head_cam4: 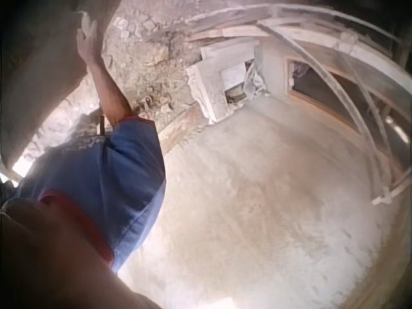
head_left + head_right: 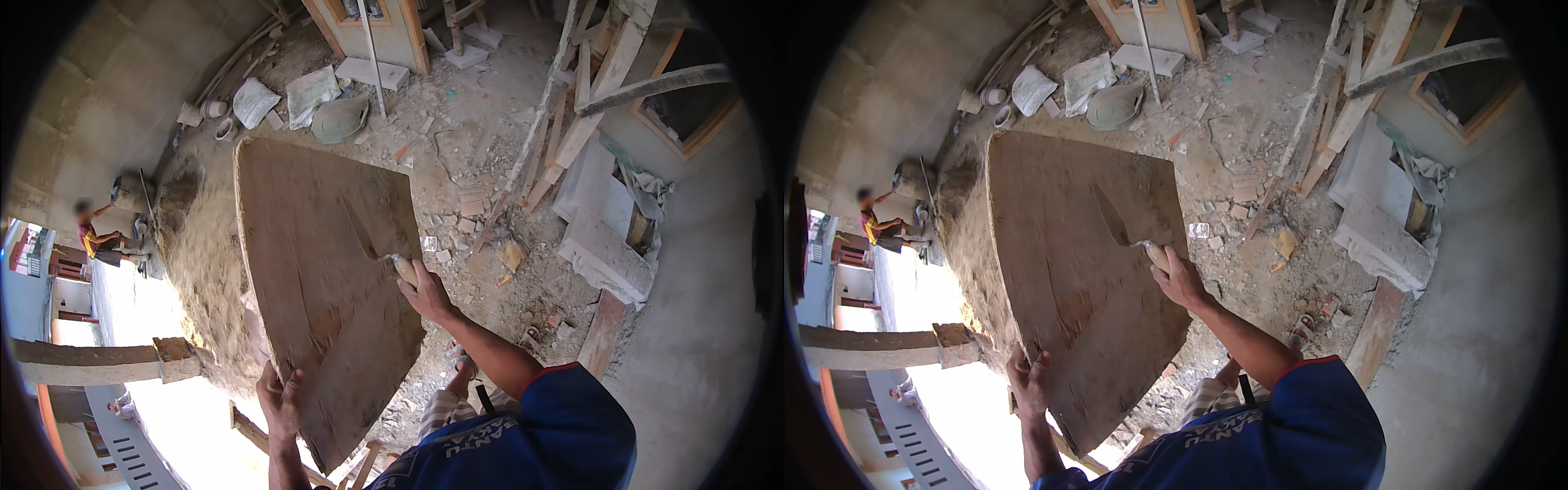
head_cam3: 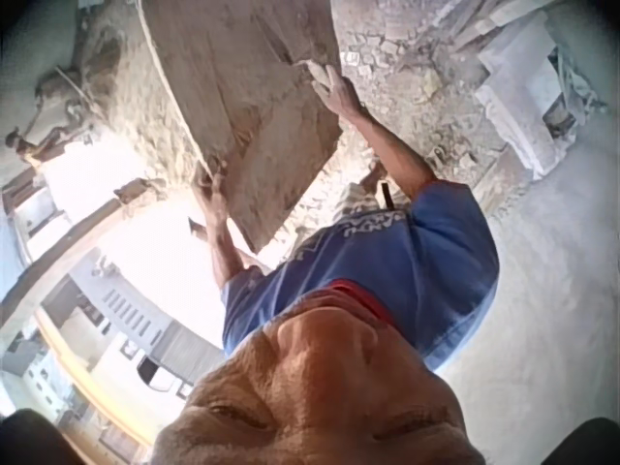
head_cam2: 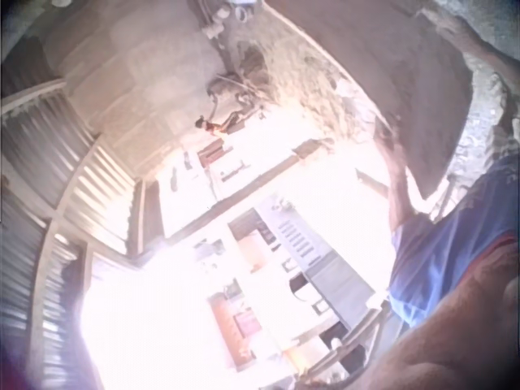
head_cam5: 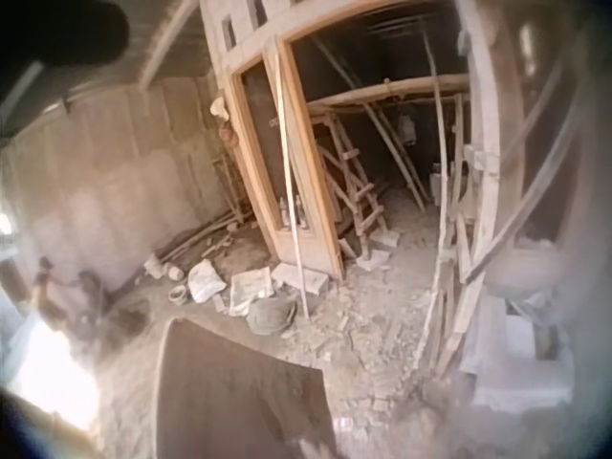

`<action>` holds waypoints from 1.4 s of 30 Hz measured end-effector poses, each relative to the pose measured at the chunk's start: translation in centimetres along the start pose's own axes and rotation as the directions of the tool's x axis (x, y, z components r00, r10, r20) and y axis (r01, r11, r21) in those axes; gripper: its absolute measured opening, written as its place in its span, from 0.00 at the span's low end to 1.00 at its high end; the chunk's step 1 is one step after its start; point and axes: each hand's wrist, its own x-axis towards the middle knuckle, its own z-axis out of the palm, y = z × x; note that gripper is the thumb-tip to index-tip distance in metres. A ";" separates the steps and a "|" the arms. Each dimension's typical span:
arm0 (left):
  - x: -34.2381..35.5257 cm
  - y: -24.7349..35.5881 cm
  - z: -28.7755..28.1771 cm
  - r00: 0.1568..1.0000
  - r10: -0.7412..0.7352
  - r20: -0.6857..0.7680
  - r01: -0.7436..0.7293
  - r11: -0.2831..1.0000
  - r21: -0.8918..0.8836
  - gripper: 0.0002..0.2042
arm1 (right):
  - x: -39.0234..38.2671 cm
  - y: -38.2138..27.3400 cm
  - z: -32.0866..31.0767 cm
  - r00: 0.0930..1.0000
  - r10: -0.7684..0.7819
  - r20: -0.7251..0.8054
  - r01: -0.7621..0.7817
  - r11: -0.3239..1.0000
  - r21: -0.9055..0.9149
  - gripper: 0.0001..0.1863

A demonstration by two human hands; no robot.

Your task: The person applies mortar to the back of tiles using a trowel and places them onto a wall section.

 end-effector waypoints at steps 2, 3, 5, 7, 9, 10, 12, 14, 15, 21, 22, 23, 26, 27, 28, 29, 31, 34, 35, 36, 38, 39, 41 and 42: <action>-0.7 0.9 0.7 1.000 0.013 -0.023 -0.012 0.999 0.035 0.13 | 1.5 4.3 0.8 0.997 0.068 -0.040 -0.069 0.998 -0.006 0.25; -0.9 1.1 0.9 1.000 0.018 -0.011 -0.018 1.000 0.021 0.13 | 2.7 7.2 0.5 0.988 0.134 -0.080 -0.135 0.991 -0.006 0.27; -1.0 1.5 0.6 0.999 -0.004 0.044 0.002 0.999 0.046 0.11 | 6.1 11.5 -2.3 0.891 0.453 0.010 -0.454 0.891 0.017 0.27; -1.3 1.5 0.0 0.999 -0.005 0.048 -0.001 0.994 0.109 0.10 | 6.3 9.9 -2.2 0.843 0.537 0.018 -0.531 0.829 0.177 0.24; -2.5 1.3 -0.6 0.997 0.046 -0.057 -0.042 0.997 0.068 0.09 | 4.5 4.3 -0.7 0.844 0.535 0.023 -0.520 0.809 0.274 0.23; -2.6 1.4 -0.6 0.997 0.047 -0.057 -0.043 0.997 0.067 0.09 | 3.9 3.3 -0.8 0.960 0.272 -0.069 -0.258 0.952 0.164 0.22; -2.8 2.0 -0.7 1.000 0.013 0.003 -0.013 0.992 0.125 0.09 | 2.7 1.6 -1.2 0.997 -0.012 -0.082 0.009 0.999 -0.045 0.22; -3.0 2.1 0.3 0.998 0.056 0.035 -0.059 0.992 0.109 0.09 | 5.2 8.3 -2.6 0.972 0.231 -0.043 -0.229 0.972 0.046 0.20; -3.0 2.2 0.8 0.994 0.096 0.055 -0.101 0.990 0.101 0.08 | 6.4 11.7 -4.2 0.892 0.452 0.024 -0.451 0.882 0.139 0.19; -3.9 1.6 -2.2 0.998 -0.029 0.049 0.016 0.969 0.246 0.09 | 4.9 8.2 0.3 0.973 0.216 -0.084 -0.199 0.965 0.173 0.18; -4.0 1.7 -2.1 0.998 -0.034 0.048 0.021 0.969 0.248 0.09 | 4.8 8.6 0.6 0.967 0.253 0.002 -0.250 0.954 0.168 0.21; -3.8 1.8 -1.6 0.997 -0.043 0.070 0.024 0.967 0.254 0.09 | 4.9 10.8 0.0 0.966 0.259 -0.008 -0.254 0.954 0.156 0.21; -3.8 0.7 -1.0 0.996 -0.024 0.091 0.004 0.976 0.219 0.09 | 4.3 16.4 -2.7 0.782 0.614 0.105 -0.616 0.738 0.276 0.16; -4.1 0.3 -1.2 0.997 0.003 0.079 -0.018 0.981 0.195 0.09 | 3.6 16.2 -3.1 0.789 0.612 0.059 -0.592 0.730 0.343 0.12; -4.0 0.4 -0.9 0.999 -0.009 0.053 -0.001 0.980 0.197 0.09 | 3.4 15.8 -3.2 0.818 0.575 -0.028 -0.526 0.766 0.370 0.11; -3.8 0.5 -1.1 0.999 -0.019 0.048 0.009 0.980 0.201 0.09 | 2.9 14.9 -3.7 0.838 0.534 -0.114 -0.456 0.799 0.391 0.11; -4.0 0.8 -2.6 0.994 -0.088 0.059 0.067 0.954 0.293 0.09 | 0.5 9.5 -2.5 0.870 0.490 -0.052 -0.393 0.755 0.525 0.11; -4.0 -0.2 -2.1 0.997 -0.052 0.053 0.042 0.984 0.174 0.14 | -3.0 5.3 -0.2 0.926 0.368 -0.083 -0.254 0.771 0.584 0.16; -4.2 -0.3 -2.1 0.999 -0.022 0.040 0.015 0.986 0.167 0.13 | -3.9 4.8 0.7 0.950 0.294 -0.107 -0.196 0.824 0.531 0.20; -3.7 -0.4 -0.9 0.998 -0.013 0.067 0.004 0.991 0.135 0.13 | -3.4 9.2 0.8 0.933 0.358 -0.024 -0.333 0.890 0.310 0.20; -3.7 -0.4 -0.6 0.992 -0.090 0.092 0.074 0.983 0.167 0.13 | -3.2 11.8 1.9 0.771 0.622 0.134 -0.632 0.725 0.273 0.14; -3.5 -0.1 0.2 0.991 -0.083 0.104 0.067 0.986 0.150 0.13 | -3.0 14.0 0.9 0.772 0.625 0.113 -0.630 0.730 0.266 0.14; -3.8 0.3 0.7 0.994 -0.041 0.098 0.028 0.992 0.125 0.12 | -3.3 14.4 0.2 0.780 0.625 -0.016 -0.573 0.725 0.383 0.13; -4.5 0.4 0.1 0.996 -0.051 0.076 0.039 0.988 0.148 0.12 | -3.8 12.1 0.7 0.789 0.614 -0.027 -0.533 0.706 0.467 0.13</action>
